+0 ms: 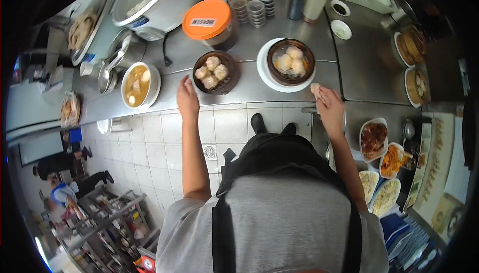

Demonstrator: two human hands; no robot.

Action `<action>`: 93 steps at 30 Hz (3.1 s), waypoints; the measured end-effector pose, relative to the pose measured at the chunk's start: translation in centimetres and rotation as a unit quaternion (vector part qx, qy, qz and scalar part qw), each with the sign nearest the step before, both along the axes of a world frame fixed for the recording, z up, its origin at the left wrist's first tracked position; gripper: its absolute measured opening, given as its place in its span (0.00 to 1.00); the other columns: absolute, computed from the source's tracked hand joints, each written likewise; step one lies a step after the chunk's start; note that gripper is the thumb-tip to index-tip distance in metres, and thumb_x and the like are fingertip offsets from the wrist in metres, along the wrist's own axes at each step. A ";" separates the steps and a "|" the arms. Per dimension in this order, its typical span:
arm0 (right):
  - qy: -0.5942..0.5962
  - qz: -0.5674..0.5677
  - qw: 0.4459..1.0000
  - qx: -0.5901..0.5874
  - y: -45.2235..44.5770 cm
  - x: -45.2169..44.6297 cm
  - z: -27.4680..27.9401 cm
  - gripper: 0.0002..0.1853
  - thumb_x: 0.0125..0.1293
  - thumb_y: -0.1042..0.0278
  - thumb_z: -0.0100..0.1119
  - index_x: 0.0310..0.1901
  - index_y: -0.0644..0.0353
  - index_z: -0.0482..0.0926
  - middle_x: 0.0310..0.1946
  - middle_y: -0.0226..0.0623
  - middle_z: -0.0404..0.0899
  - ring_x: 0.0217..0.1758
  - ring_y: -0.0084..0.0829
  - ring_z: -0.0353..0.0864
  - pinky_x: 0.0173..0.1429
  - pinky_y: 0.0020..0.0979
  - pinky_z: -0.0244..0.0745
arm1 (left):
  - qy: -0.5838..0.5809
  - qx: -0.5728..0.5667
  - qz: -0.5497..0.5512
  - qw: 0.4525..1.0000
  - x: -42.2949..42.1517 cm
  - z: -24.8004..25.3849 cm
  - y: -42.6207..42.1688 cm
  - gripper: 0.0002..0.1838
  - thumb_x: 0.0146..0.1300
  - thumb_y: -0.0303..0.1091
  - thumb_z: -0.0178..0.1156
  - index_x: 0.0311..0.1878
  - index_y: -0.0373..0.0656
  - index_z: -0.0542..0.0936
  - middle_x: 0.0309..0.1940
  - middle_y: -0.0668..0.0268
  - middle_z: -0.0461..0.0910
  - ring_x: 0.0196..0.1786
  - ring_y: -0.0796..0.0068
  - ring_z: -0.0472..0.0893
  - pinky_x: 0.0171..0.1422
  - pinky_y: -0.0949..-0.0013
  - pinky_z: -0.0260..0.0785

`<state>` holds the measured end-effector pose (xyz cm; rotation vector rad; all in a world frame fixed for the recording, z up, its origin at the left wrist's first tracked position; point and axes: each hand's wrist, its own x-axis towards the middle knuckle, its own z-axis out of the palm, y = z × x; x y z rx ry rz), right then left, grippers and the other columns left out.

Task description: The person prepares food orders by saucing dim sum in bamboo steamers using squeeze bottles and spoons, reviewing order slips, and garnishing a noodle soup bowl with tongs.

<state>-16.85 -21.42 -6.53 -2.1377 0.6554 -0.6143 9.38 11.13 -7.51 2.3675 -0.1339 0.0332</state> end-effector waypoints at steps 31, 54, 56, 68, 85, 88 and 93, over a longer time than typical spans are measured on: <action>-0.150 -0.095 0.978 0.108 -6.9 -0.5 0.7 0.16 0.60 0.84 0.54 0.51 0.68 0.76 0.49 0.42 0.77 0.53 0.32 0.81 0.57 0.28 0.75 | 0.112 0.015 -0.346 0.931 -2.6 5.7 -20.1 0.29 0.61 0.41 0.51 0.60 0.29 0.70 0.22 0.48 0.80 0.30 0.48 0.82 0.41 0.55 0.74; -0.068 -0.140 0.974 0.164 0.8 2.9 -8.0 0.25 0.50 0.58 0.72 0.46 0.61 0.76 0.44 0.41 0.81 0.48 0.39 0.82 0.52 0.37 0.76 | 0.383 -0.283 -0.221 0.851 -3.5 -6.3 -15.9 0.20 0.66 0.23 0.51 0.59 0.34 0.60 0.35 0.51 0.79 0.30 0.63 0.84 0.33 0.64 0.84; 0.013 -0.118 0.987 0.110 3.2 2.2 -5.8 0.24 0.54 0.61 0.71 0.49 0.61 0.74 0.43 0.40 0.82 0.45 0.34 0.83 0.49 0.34 0.77 | 0.389 -0.308 -0.194 0.846 -4.5 -6.6 -16.1 0.18 0.66 0.22 0.52 0.56 0.33 0.61 0.38 0.50 0.78 0.30 0.62 0.84 0.35 0.63 0.84; -0.068 0.267 0.806 0.524 8.2 8.6 -4.1 0.33 0.73 0.65 0.49 0.73 0.65 0.48 0.68 0.38 0.61 0.69 0.25 0.60 0.69 0.28 0.59 | 0.439 -0.221 -0.319 0.810 -2.0 -0.4 -9.8 0.21 0.63 0.25 0.58 0.60 0.35 0.72 0.38 0.63 0.81 0.37 0.72 0.81 0.39 0.71 0.74; 0.066 -0.124 0.960 0.241 -4.8 -7.0 11.7 0.20 0.57 0.47 0.69 0.27 0.59 0.81 0.21 0.27 0.78 0.27 0.18 0.76 0.32 0.23 0.69 | 0.300 -0.136 -0.322 0.887 -1.9 -6.9 -14.7 0.31 0.67 0.27 0.53 0.72 0.40 0.55 0.32 0.54 0.79 0.25 0.65 0.81 0.28 0.67 0.76; 0.023 -0.266 0.949 0.166 -11.9 -15.3 11.9 0.25 0.62 0.39 0.59 0.30 0.57 0.85 0.21 0.32 0.82 0.27 0.24 0.81 0.35 0.28 0.76 | 0.346 -0.214 -0.306 0.861 -1.9 -7.0 -16.2 0.36 0.67 0.26 0.55 0.73 0.42 0.49 0.34 0.54 0.79 0.25 0.68 0.81 0.26 0.70 0.78; -0.020 -0.465 0.882 0.071 -24.7 -33.9 7.6 0.14 0.68 0.66 0.51 0.49 0.62 0.82 0.37 0.39 0.85 0.33 0.27 0.85 0.40 0.30 0.80 | 0.377 -0.186 -0.342 0.841 -3.0 -5.6 -18.8 0.30 0.65 0.28 0.59 0.68 0.42 0.58 0.38 0.60 0.77 0.33 0.71 0.81 0.37 0.70 0.80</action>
